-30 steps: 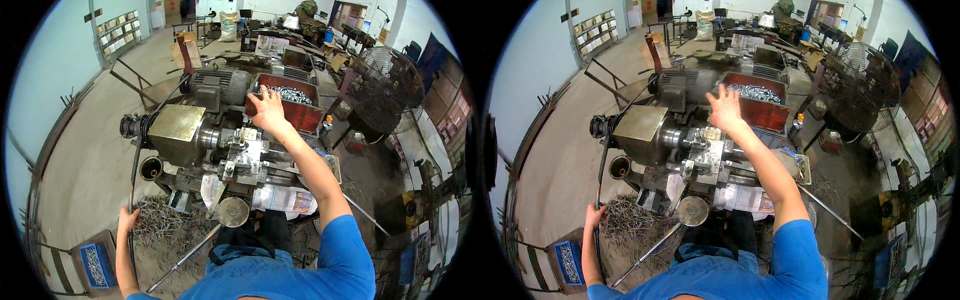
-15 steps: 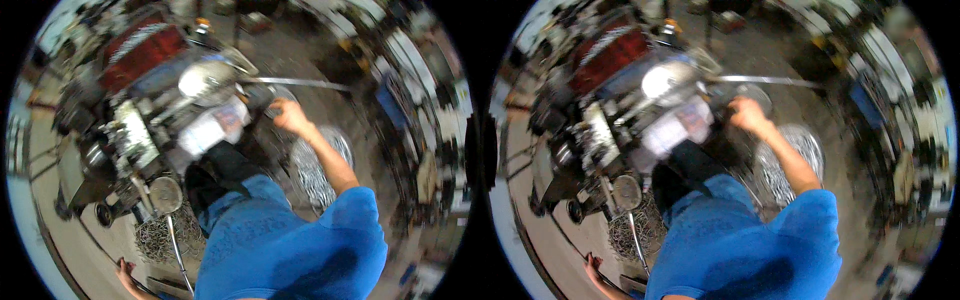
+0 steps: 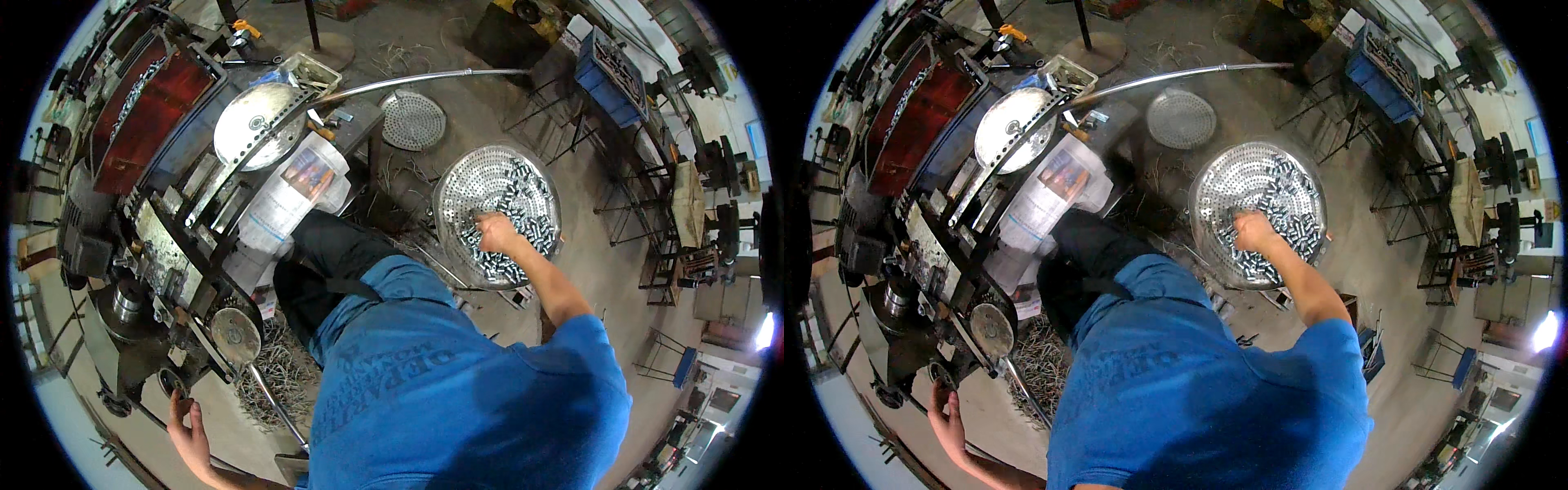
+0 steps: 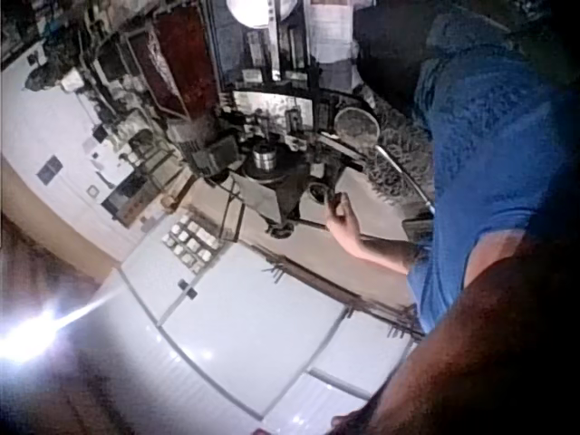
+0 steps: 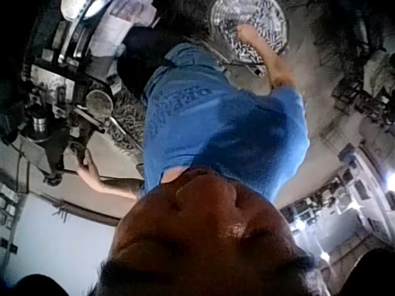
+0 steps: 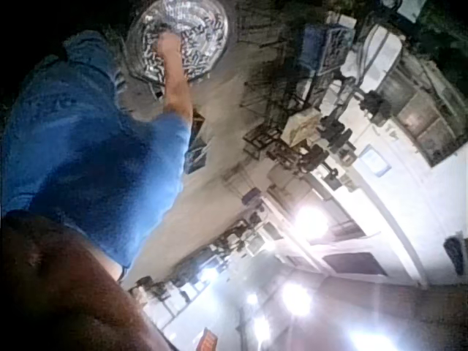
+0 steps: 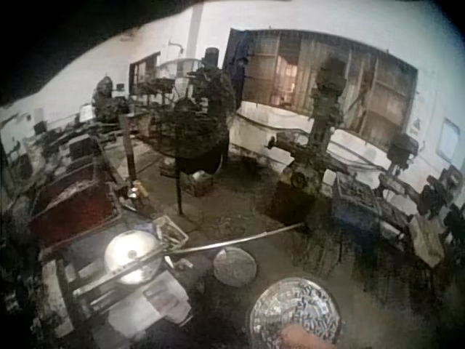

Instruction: The person operates a manual lathe by turning handles to move the tool carriage, picking up a small metal part from a basket, and placing it into the lathe chuck.

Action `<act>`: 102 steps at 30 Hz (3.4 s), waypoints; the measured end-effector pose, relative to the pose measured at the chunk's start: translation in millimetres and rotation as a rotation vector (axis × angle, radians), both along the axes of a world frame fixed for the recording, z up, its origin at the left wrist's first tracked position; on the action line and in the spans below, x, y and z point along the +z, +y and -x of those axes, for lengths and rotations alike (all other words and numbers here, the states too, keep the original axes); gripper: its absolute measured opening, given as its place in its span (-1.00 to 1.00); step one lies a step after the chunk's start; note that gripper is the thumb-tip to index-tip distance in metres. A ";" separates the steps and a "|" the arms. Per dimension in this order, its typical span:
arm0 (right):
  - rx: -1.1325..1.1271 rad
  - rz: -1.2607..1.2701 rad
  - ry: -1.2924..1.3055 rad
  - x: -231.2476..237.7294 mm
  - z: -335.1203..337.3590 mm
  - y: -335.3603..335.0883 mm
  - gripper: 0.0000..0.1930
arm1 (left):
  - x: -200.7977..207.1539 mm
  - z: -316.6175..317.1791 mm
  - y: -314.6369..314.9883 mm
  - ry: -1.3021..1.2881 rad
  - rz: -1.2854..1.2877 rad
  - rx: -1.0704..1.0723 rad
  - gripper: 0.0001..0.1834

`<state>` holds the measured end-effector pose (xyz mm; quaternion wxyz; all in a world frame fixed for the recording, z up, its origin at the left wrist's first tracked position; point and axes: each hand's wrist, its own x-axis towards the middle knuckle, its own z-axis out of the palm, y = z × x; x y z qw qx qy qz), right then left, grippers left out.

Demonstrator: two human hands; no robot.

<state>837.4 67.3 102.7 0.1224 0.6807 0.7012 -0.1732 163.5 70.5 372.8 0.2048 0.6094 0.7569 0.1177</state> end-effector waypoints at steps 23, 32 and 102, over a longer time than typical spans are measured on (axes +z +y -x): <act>0.933 -0.376 1.069 214.3 316.3 134.9 -0.46 | -7.9 -125.5 64.3 -0.285 -0.363 -0.155 -0.64; 1.178 -0.377 1.057 242.9 396.3 136.6 -0.56 | -36.7 -99.8 46.7 -0.588 -0.402 -0.074 -0.61; 0.758 -0.575 0.489 235.4 319.8 281.4 -0.65 | -315.7 133.7 -29.8 0.081 0.142 0.626 -0.52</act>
